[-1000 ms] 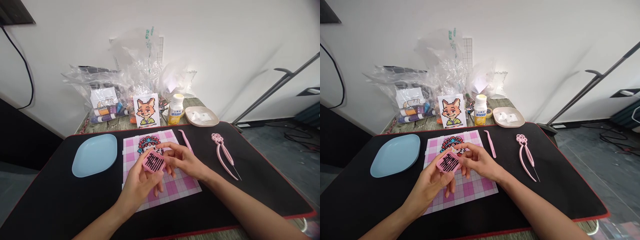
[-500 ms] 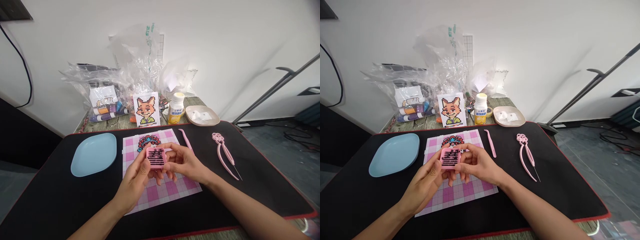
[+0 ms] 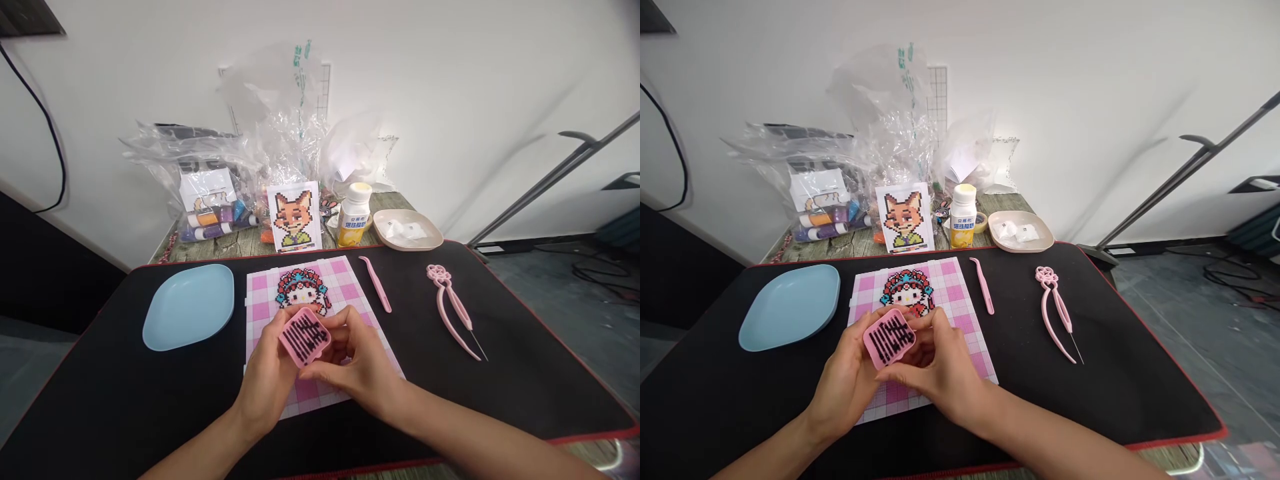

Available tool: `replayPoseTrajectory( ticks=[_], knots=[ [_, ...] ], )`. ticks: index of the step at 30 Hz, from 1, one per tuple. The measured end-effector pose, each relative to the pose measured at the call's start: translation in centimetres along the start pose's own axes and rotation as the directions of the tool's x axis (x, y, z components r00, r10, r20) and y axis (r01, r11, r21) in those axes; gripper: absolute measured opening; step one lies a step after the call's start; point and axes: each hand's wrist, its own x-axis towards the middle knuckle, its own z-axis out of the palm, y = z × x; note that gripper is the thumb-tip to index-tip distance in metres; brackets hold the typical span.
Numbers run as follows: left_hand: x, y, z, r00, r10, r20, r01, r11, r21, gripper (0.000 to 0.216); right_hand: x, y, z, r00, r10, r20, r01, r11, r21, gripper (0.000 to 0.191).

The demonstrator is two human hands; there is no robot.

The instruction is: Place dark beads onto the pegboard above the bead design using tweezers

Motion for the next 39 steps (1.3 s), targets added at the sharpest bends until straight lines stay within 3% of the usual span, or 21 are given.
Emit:
replayPoseTrajectory(
  ticks=[5, 10, 14, 19, 27, 39],
  knots=[
    [0.1, 0.2, 0.1, 0.997, 0.001, -0.077, 0.001, 1.000, 0.028, 0.035, -0.5, 0.6, 0.1, 0.989, -0.145, 0.009, 0.144, 0.975, -0.171, 0.056],
    [0.4, 1.7, -0.1, 0.999, 0.046, 0.029, -0.045, 0.998, -0.048, 0.043, 0.2, -0.5, -1.1, 0.943, -0.332, -0.030, 0.306, 0.898, -0.317, 0.048],
    [0.2, 2.1, -0.1, 0.995, 0.025, 0.097, -0.021, 0.999, -0.044, 0.047, 1.5, -2.1, -2.6, 0.888, -0.426, -0.171, 0.302, 0.823, -0.482, 0.035],
    [0.0, 1.8, 0.0, 0.989, 0.049, 0.142, -0.047, 0.999, -0.016, 0.047, 2.7, -2.8, -4.0, 0.858, -0.421, -0.294, 0.215, 0.814, -0.539, 0.037],
    [0.2, 2.0, -0.5, 0.975, 0.138, 0.174, -0.139, 0.990, -0.010, 0.038, 2.7, -2.4, -4.1, 0.883, -0.399, -0.248, 0.224, 0.821, -0.525, 0.038],
    [0.1, 1.5, -0.5, 0.962, 0.081, 0.261, -0.076, 0.997, -0.029, 0.051, 2.8, -2.4, -4.1, 0.897, -0.377, -0.231, 0.214, 0.828, -0.519, 0.038]
  ],
)
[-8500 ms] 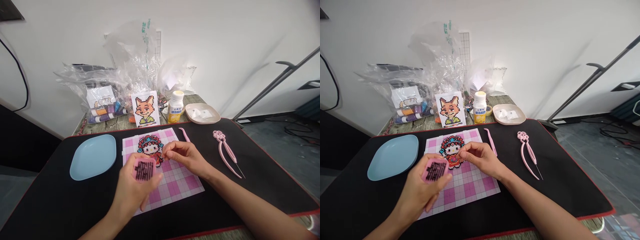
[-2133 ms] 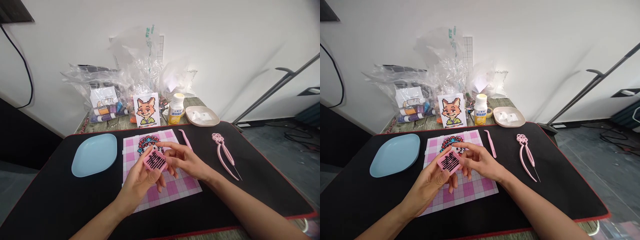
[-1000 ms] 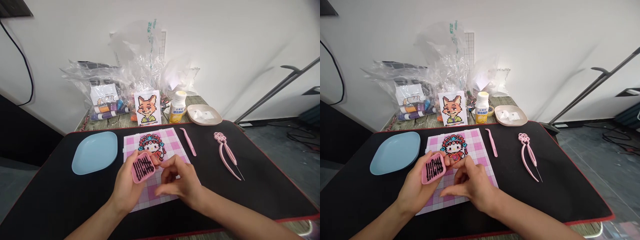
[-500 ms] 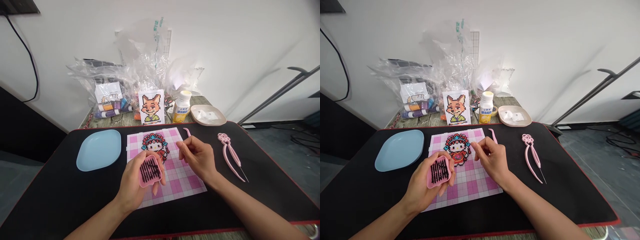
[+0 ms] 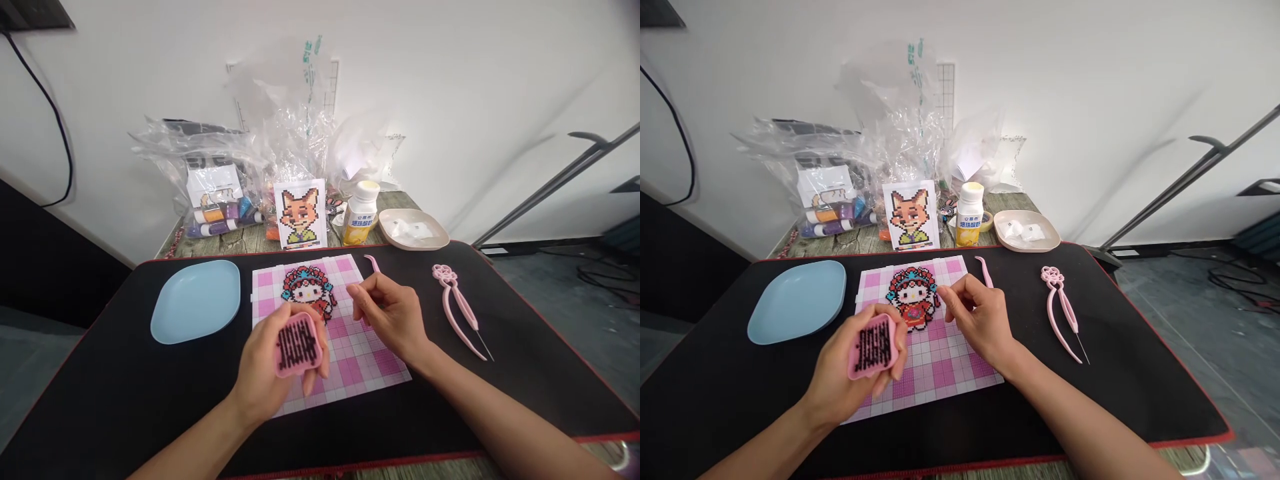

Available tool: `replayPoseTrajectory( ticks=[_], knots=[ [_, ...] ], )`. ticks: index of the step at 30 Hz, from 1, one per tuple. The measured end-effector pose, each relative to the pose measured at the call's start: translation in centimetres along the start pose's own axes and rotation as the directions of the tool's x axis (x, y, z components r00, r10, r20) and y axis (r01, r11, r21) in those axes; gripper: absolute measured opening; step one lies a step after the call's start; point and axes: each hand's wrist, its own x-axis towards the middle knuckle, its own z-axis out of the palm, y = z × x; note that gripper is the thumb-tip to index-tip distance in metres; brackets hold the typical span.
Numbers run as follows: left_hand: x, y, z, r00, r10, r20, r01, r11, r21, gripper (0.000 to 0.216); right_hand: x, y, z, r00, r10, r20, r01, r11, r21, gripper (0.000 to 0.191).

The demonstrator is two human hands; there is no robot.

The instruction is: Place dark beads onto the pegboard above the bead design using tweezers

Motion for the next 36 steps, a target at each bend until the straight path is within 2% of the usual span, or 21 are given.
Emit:
replayPoseTrajectory(
  ticks=[16, 23, 28, 33, 36],
  knots=[
    [-0.1, -0.1, 0.0, 1.000, 0.008, -0.007, -0.008, 1.000, 0.003, 0.043, 0.1, 0.5, 0.0, 1.000, 0.021, 0.011, -0.021, 1.000, 0.000, 0.033],
    [0.2, 0.2, -0.1, 0.997, 0.034, -0.076, -0.033, 0.999, 0.023, 0.042, 0.0, 0.5, 0.0, 0.999, 0.036, 0.026, -0.037, 0.999, 0.014, 0.037],
    [0.1, 0.0, -0.1, 0.997, -0.011, -0.077, 0.014, 0.999, 0.032, 0.042, 0.3, 0.7, -0.3, 0.999, 0.038, -0.015, -0.038, 0.999, 0.013, 0.037],
    [0.1, 0.2, -0.3, 0.995, 0.018, -0.095, -0.013, 0.999, 0.049, 0.042, 1.1, 0.8, -1.0, 0.996, 0.058, -0.072, -0.059, 0.998, -0.013, 0.039],
    [0.2, 0.3, -0.3, 0.995, 0.029, -0.098, -0.023, 0.998, 0.061, 0.038, 1.2, 0.5, -1.4, 0.997, 0.061, -0.048, -0.064, 0.997, -0.053, 0.039]
  ],
)
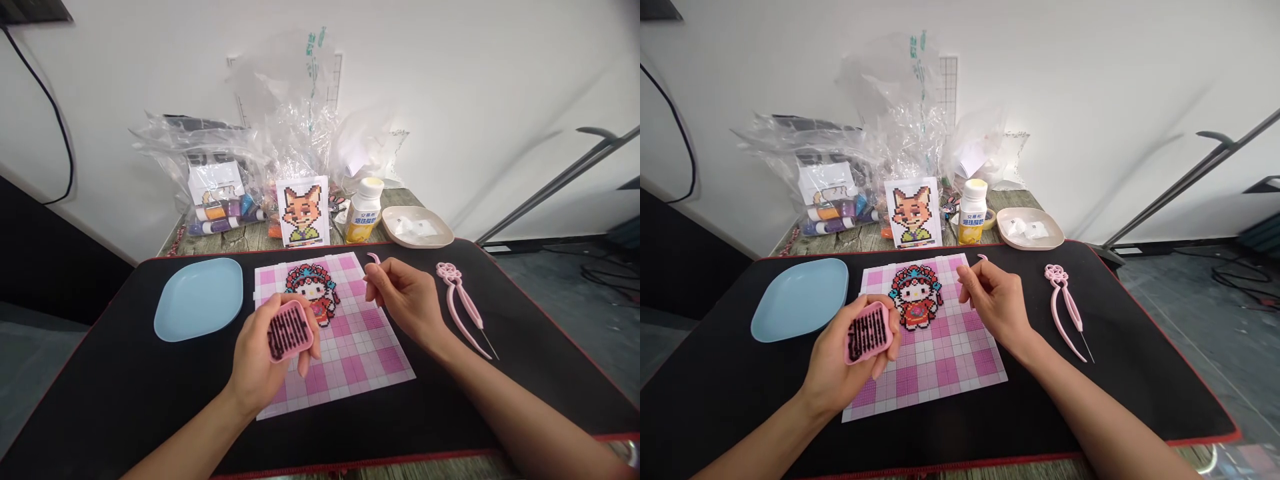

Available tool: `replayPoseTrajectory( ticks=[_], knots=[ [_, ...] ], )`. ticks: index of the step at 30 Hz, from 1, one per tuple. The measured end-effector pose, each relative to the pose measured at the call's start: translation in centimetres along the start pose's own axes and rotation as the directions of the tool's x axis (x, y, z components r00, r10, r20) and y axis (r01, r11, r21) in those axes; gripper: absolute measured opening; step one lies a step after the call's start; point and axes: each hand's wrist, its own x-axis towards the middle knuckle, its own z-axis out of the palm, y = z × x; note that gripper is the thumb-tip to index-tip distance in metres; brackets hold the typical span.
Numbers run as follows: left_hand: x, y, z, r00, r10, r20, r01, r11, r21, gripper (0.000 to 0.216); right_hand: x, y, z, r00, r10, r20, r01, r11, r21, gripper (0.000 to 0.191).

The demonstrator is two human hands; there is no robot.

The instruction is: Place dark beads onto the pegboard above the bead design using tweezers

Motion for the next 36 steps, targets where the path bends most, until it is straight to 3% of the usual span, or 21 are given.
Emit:
replayPoseTrajectory(
  ticks=[5, 9, 14, 16, 20, 26, 29, 33, 36],
  knots=[
    [-0.1, -0.2, 0.2, 1.000, 0.007, -0.011, -0.006, 1.000, 0.028, 0.032, 0.0, -0.4, -0.5, 0.983, -0.119, 0.142, 0.136, 0.984, -0.115, 0.027],
    [0.0, -0.6, 0.2, 0.999, 0.021, -0.036, -0.019, 0.998, 0.066, 0.034, 0.8, 0.8, -1.5, 0.973, -0.187, 0.133, 0.222, 0.913, -0.342, 0.017],
    [0.0, -0.8, 0.3, 0.997, -0.008, -0.072, 0.018, 0.991, 0.134, 0.034, 1.8, 3.7, -2.7, 0.996, -0.077, 0.043, 0.084, 0.685, -0.724, 0.020],
    [-0.1, -0.6, 0.6, 0.995, -0.024, -0.100, 0.038, 0.990, 0.138, 0.032, 1.9, 4.4, -2.8, 0.998, -0.016, 0.064, 0.060, 0.623, -0.780, 0.022],
    [-0.5, 0.0, 1.0, 0.990, -0.046, -0.131, 0.067, 0.985, 0.160, 0.031, 2.0, 5.1, -2.6, 0.991, 0.062, 0.120, 0.060, 0.591, -0.805, 0.020],
    [-0.6, 0.3, 0.6, 0.992, 0.026, -0.123, 0.003, 0.973, 0.230, 0.029, 2.0, 5.4, -2.8, 0.992, 0.086, 0.089, 0.017, 0.611, -0.791, 0.012],
    [-0.6, -0.1, 0.5, 0.993, 0.040, -0.113, -0.012, 0.973, 0.231, 0.028, 1.9, 5.0, -2.9, 1.000, 0.013, 0.021, 0.006, 0.688, -0.726, 0.016],
    [-0.6, -0.4, 0.4, 0.993, 0.018, -0.113, 0.007, 0.976, 0.217, 0.029, 1.3, 3.4, -2.5, 0.988, -0.156, 0.012, 0.144, 0.876, -0.461, 0.023],
    [-0.6, -0.7, 0.0, 0.995, 0.029, -0.100, -0.007, 0.977, 0.211, 0.029, 0.3, 1.7, -1.9, 0.954, -0.293, 0.060, 0.296, 0.896, -0.332, 0.020]
  ],
)
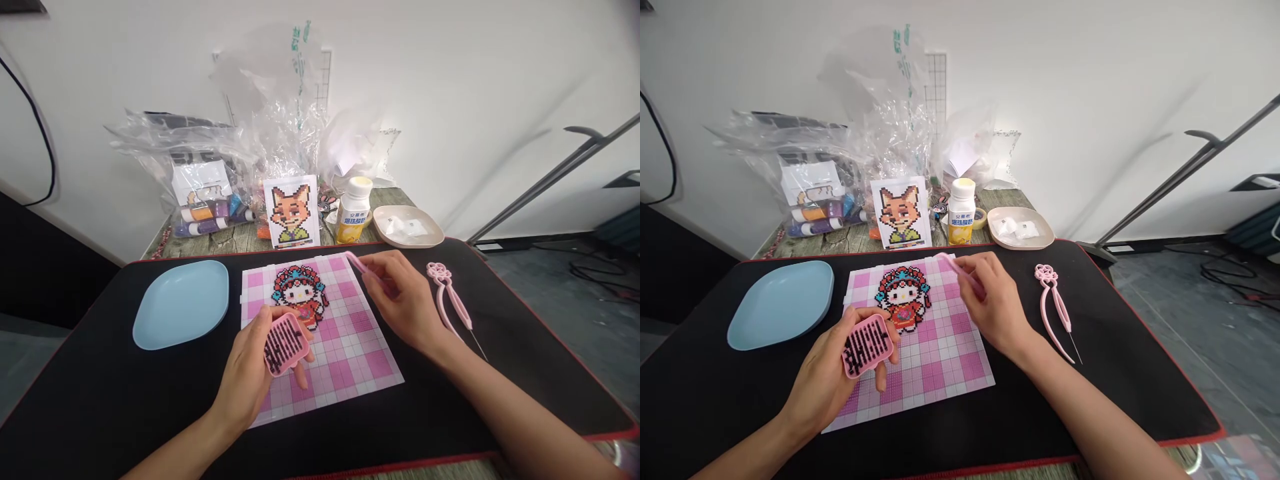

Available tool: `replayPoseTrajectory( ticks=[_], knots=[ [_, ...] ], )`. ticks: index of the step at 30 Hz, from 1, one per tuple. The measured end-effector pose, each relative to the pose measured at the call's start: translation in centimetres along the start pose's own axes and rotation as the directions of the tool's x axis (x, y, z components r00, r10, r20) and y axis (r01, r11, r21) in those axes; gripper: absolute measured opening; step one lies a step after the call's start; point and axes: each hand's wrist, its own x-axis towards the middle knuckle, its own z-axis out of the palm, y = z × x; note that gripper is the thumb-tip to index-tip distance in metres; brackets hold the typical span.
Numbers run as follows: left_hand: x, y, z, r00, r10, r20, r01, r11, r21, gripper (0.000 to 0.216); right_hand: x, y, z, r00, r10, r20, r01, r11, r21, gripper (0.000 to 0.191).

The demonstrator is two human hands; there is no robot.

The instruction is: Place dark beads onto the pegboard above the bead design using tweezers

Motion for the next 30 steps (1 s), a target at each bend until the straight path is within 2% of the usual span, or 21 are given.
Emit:
replayPoseTrajectory(
  ticks=[2, 4, 7, 10, 18, 30],
  knots=[
    [0.1, -0.3, -0.3, 1.000, 0.016, 0.004, -0.016, 1.000, -0.002, 0.029, -0.5, -1.3, 0.0, 0.994, -0.110, -0.003, 0.110, 0.993, 0.038, 0.018],
    [0.1, -0.4, -0.6, 1.000, 0.018, 0.001, -0.018, 1.000, -0.002, 0.031, -1.1, -2.2, 0.1, 0.975, -0.217, 0.051, 0.214, 0.975, 0.056, 0.017],
    [0.0, -0.5, -0.9, 1.000, -0.005, -0.001, 0.005, 1.000, 0.000, 0.033, -1.8, -2.8, 0.2, 0.912, -0.382, 0.151, 0.382, 0.924, 0.030, 0.018],
    [-0.1, -0.6, -1.0, 0.999, -0.030, 0.010, 0.030, 0.999, 0.013, 0.034, -2.3, -2.9, 0.4, 0.863, -0.472, 0.180, 0.486, 0.873, -0.036, 0.018],
    [-0.2, -0.7, -1.0, 0.998, -0.066, 0.022, 0.065, 0.997, 0.032, 0.039, -2.6, -3.3, 0.1, 0.794, -0.584, 0.167, 0.598, 0.800, -0.045, 0.017],
    [0.0, -0.6, -0.7, 0.996, -0.092, 0.002, 0.092, 0.995, 0.037, 0.039, -2.2, -3.9, -0.6, 0.759, -0.628, 0.172, 0.647, 0.756, -0.096, 0.021]
  ],
)
